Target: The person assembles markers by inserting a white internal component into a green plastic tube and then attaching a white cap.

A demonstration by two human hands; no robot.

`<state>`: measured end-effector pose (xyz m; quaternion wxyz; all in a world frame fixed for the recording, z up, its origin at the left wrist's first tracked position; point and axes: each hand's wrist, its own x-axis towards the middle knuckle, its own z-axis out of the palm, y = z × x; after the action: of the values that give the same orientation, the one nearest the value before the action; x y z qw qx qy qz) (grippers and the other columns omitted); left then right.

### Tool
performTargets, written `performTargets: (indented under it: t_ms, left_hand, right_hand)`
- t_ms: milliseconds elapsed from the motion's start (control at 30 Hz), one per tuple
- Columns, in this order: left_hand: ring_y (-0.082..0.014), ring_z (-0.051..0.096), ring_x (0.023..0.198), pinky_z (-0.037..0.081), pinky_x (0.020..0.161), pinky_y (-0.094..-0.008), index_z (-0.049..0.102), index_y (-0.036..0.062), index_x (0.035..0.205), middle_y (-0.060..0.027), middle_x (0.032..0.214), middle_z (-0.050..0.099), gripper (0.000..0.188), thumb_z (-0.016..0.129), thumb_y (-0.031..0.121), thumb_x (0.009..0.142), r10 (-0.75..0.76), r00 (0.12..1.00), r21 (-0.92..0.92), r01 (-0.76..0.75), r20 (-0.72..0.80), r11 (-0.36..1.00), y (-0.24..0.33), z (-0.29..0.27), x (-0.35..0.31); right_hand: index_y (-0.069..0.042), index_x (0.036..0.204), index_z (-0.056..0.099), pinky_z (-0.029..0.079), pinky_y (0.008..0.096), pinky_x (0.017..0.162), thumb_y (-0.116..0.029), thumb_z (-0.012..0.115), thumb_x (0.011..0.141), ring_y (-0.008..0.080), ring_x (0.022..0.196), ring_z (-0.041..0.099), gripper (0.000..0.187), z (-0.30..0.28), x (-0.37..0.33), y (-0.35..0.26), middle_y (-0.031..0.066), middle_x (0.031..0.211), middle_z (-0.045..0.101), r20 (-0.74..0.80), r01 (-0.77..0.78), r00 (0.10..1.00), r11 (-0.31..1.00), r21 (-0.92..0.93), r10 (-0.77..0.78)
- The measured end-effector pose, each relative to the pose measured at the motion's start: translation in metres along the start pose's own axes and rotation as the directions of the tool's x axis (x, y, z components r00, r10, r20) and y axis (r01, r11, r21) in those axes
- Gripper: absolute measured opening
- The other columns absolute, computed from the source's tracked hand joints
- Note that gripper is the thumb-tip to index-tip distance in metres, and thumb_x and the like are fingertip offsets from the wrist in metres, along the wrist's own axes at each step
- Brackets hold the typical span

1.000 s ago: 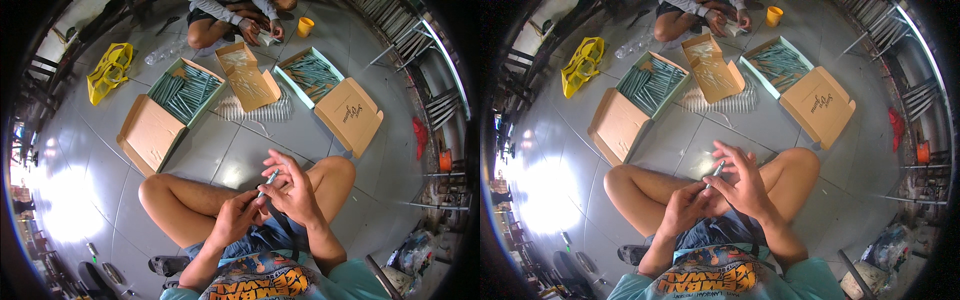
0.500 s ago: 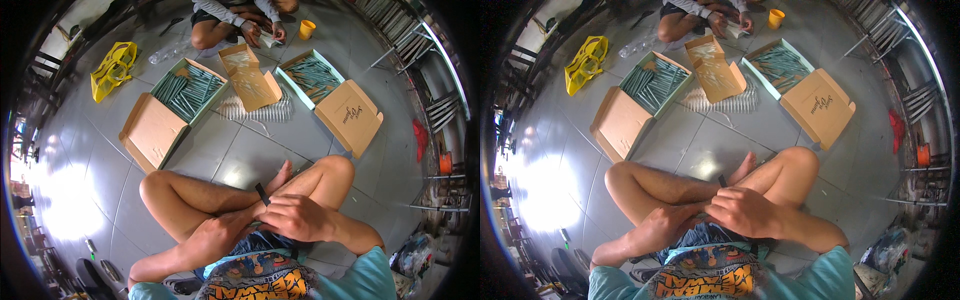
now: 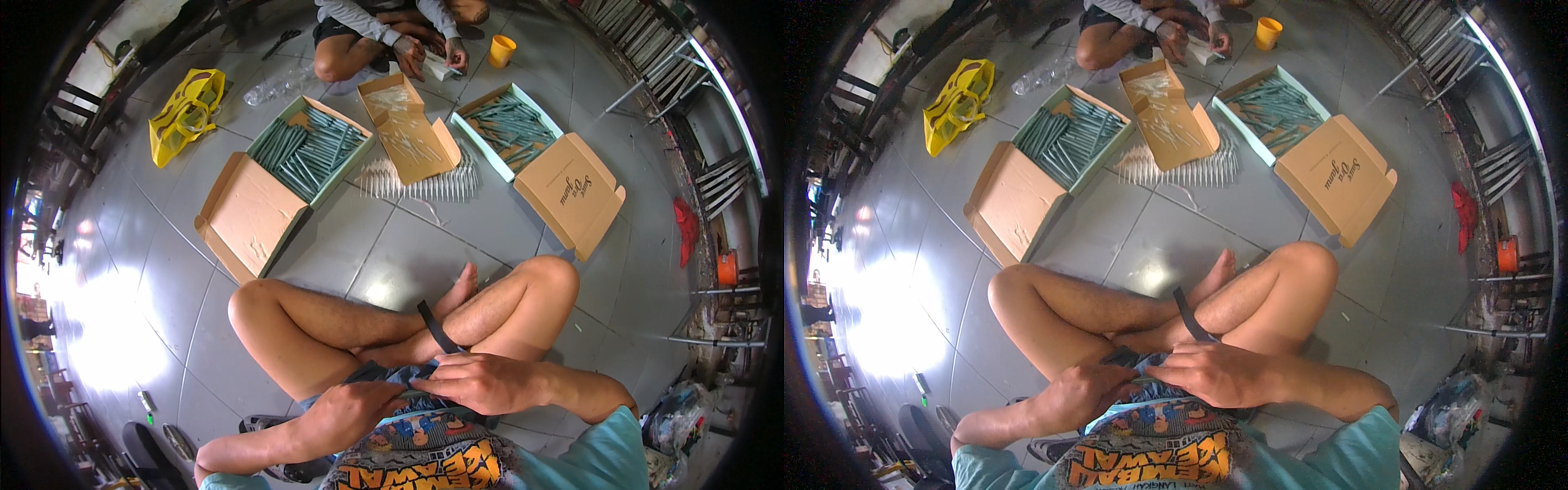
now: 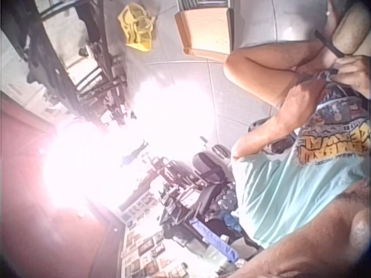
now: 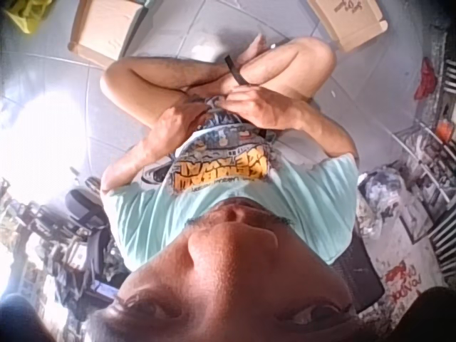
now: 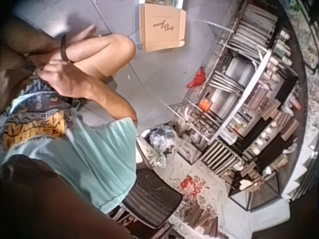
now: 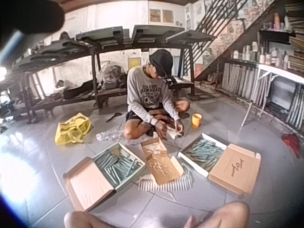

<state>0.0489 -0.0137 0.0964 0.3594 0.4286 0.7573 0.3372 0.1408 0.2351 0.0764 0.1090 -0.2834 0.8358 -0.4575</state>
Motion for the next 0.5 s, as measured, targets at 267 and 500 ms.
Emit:
performTargets:
  t_ms: [267,500]
  left_hand:
    - [-0.0346,0.068,0.077,0.055,0.066,-0.0423,0.066,0.0045,0.104,-0.0161,0.083,0.069,0.021,0.064,0.024,0.095,-0.022,0.999,0.009,0.022,0.030,1.000,-0.002,0.001,-0.004]
    - [-0.0362,0.068,0.077,0.055,0.068,-0.0422,0.066,-0.0007,0.106,-0.0186,0.088,0.070,0.025,0.064,0.021,0.095,0.002,0.999,0.066,0.001,-0.052,0.998,-0.009,-0.001,0.004]
  right_hand:
    - [0.007,0.131,0.057,0.048,0.0400,0.094,0.000,0.059,0.083,0.0325,0.096,0.063,0.048,0.005,-0.006,0.005,0.0172,0.100,0.065,0.038,0.002,0.999,0.997,0.081,-0.005]
    - [0.004,0.122,0.064,0.054,0.0373,0.081,-0.010,0.071,0.085,0.0281,0.093,0.065,0.040,0.003,0.012,0.002,0.0132,0.098,0.068,-0.197,-0.058,0.978,0.998,0.031,0.063]
